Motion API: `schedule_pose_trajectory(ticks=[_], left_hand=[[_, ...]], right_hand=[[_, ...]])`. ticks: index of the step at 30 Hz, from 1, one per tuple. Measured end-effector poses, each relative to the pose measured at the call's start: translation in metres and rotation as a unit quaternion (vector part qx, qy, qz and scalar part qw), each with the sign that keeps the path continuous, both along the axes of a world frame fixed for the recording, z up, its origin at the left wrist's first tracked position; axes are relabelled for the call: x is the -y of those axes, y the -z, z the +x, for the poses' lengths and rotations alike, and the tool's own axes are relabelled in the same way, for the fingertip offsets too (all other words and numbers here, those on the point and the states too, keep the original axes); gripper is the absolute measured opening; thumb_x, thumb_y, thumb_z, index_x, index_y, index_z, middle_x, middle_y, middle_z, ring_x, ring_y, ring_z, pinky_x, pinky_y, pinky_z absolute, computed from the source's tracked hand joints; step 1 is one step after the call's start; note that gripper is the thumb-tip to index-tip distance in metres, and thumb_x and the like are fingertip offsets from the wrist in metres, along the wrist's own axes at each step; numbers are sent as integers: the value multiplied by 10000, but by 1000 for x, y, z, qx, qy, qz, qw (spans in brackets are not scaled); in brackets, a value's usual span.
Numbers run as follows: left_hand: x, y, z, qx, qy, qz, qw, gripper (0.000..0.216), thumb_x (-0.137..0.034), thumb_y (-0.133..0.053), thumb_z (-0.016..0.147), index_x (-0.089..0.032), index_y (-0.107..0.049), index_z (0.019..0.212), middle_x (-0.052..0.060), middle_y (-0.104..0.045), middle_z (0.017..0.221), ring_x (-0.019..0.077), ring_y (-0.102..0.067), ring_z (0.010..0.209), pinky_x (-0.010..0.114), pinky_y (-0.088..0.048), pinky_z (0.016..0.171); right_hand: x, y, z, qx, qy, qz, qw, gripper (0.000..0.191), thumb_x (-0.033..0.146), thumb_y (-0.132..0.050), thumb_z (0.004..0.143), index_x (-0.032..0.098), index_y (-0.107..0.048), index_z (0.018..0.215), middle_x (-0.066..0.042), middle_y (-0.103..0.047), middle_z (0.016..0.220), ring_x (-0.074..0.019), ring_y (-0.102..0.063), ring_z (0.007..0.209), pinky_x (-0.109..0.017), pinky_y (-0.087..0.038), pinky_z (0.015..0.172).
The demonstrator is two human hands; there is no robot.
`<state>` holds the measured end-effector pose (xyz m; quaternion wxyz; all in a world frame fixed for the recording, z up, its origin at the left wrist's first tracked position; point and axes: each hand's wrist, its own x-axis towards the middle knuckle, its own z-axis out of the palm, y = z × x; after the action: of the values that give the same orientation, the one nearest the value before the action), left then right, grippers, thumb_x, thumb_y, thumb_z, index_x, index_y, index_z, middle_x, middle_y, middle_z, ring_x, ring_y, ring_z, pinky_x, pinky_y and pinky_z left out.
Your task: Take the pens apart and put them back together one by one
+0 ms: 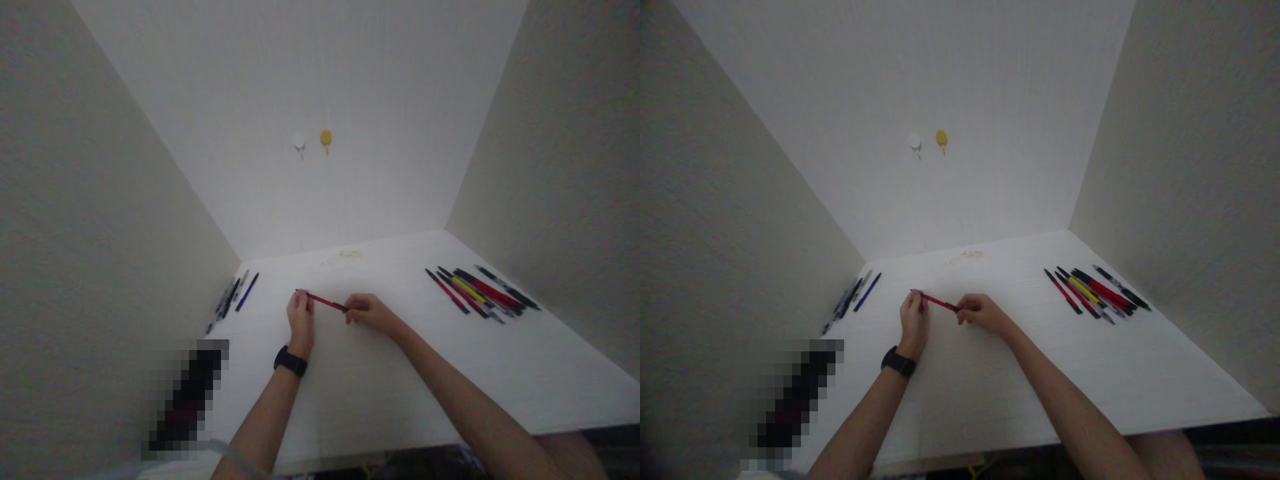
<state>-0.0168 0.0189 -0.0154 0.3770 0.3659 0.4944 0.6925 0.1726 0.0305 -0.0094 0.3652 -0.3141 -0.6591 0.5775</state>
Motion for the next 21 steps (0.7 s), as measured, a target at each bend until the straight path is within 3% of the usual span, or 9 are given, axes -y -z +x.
schedule_pose_trajectory(ticks=[5,9,13,21], left_hand=[[-1,1,0,-4,2,-5,1000,437,-534,-572,835,-176,-474,604,-42,-380,528,82,-322,494,214,-264,485],[0,-1,2,-24,82,-8,996,420,-513,-635,796,-170,-495,598,-40,-388,526,82,-325,497,221,-254,489],[1,-4,3,-47,150,-15,987,394,-526,-677,750,-162,-581,632,-21,-454,530,96,-375,514,230,-286,515],[3,-10,6,-81,198,-27,976,381,-534,-686,729,-160,-707,799,29,-598,579,122,-412,512,240,-305,514]], right_hand=[[1,-5,4,-9,-51,16,999,375,539,-674,729,167,-641,768,-31,-668,704,-136,-578,656,-269,-431,656],[1,-5,4,10,-41,27,999,493,640,-551,796,158,-634,735,-22,-616,656,-119,-522,594,-255,-400,595],[3,-3,1,36,-27,29,999,423,579,-586,807,162,-622,751,-1,-574,637,-111,-508,573,-242,-385,555],[6,-7,-2,63,-16,45,997,357,516,-597,815,172,-604,719,-9,-579,655,-119,-517,594,-251,-412,570]])
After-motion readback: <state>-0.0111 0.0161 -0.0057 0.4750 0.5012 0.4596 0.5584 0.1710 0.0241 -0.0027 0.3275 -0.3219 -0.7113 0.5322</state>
